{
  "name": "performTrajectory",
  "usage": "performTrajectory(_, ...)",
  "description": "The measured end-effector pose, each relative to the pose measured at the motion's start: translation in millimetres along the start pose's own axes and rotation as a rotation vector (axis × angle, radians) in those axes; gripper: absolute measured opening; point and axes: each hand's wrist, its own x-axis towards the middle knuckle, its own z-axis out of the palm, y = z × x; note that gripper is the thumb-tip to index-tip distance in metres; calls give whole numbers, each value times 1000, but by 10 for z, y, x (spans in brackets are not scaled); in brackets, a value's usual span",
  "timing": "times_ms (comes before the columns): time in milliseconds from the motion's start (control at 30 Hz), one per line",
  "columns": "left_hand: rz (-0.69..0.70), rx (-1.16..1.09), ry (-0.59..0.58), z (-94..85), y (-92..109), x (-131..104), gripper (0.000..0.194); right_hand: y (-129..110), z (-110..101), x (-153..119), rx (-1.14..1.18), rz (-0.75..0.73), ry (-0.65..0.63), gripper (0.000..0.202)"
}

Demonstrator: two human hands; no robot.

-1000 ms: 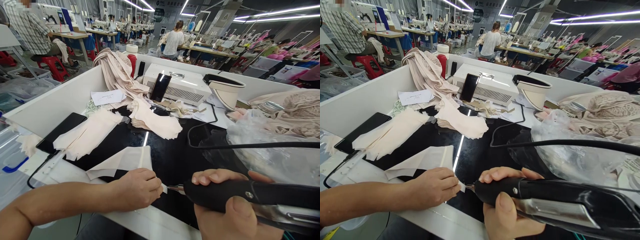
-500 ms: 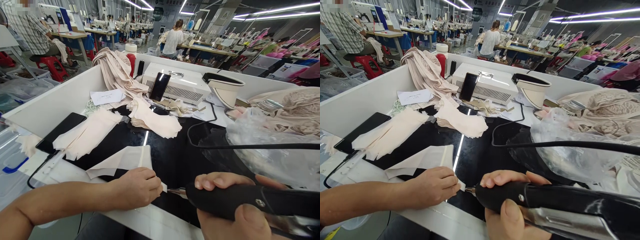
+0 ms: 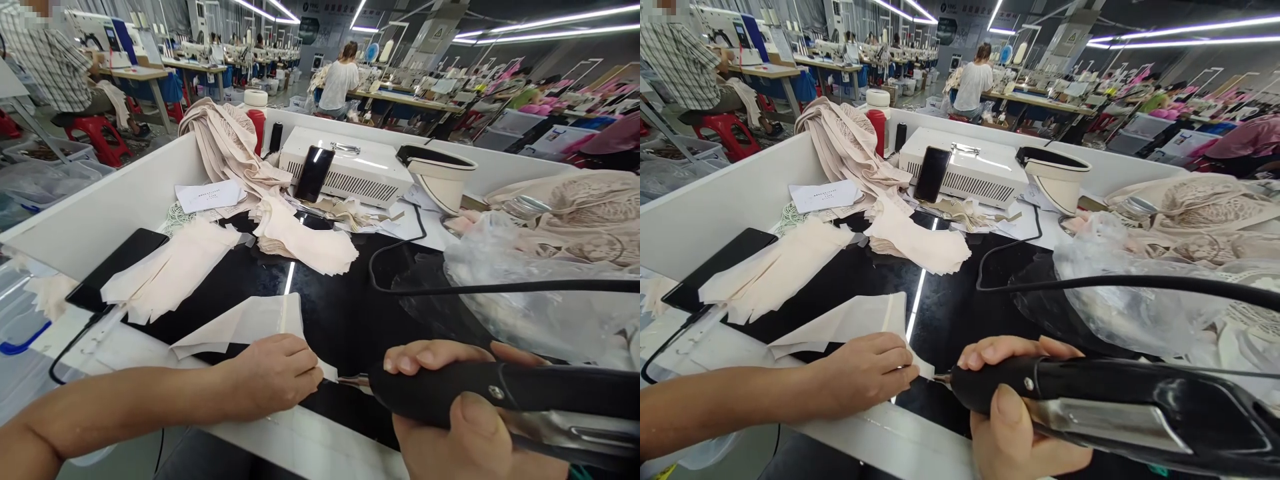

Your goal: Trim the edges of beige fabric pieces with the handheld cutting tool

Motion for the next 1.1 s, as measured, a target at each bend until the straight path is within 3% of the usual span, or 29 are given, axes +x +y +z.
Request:
performTrajectory(600,-4,-37,14,87,-39,-19,21,-10,-81,94,-26,6,60,50)
performTrajectory(767,-13,-33,38,68,-26,1,21,-6,35,164,23,39,105,52)
performTrajectory(933,-13,-33,68,58,-31,28,18,28,242,169,63,3,43,46)
performTrajectory(1100,-13,-46,64,88,-35,33,16,107,289,133,61,-20,21,47)
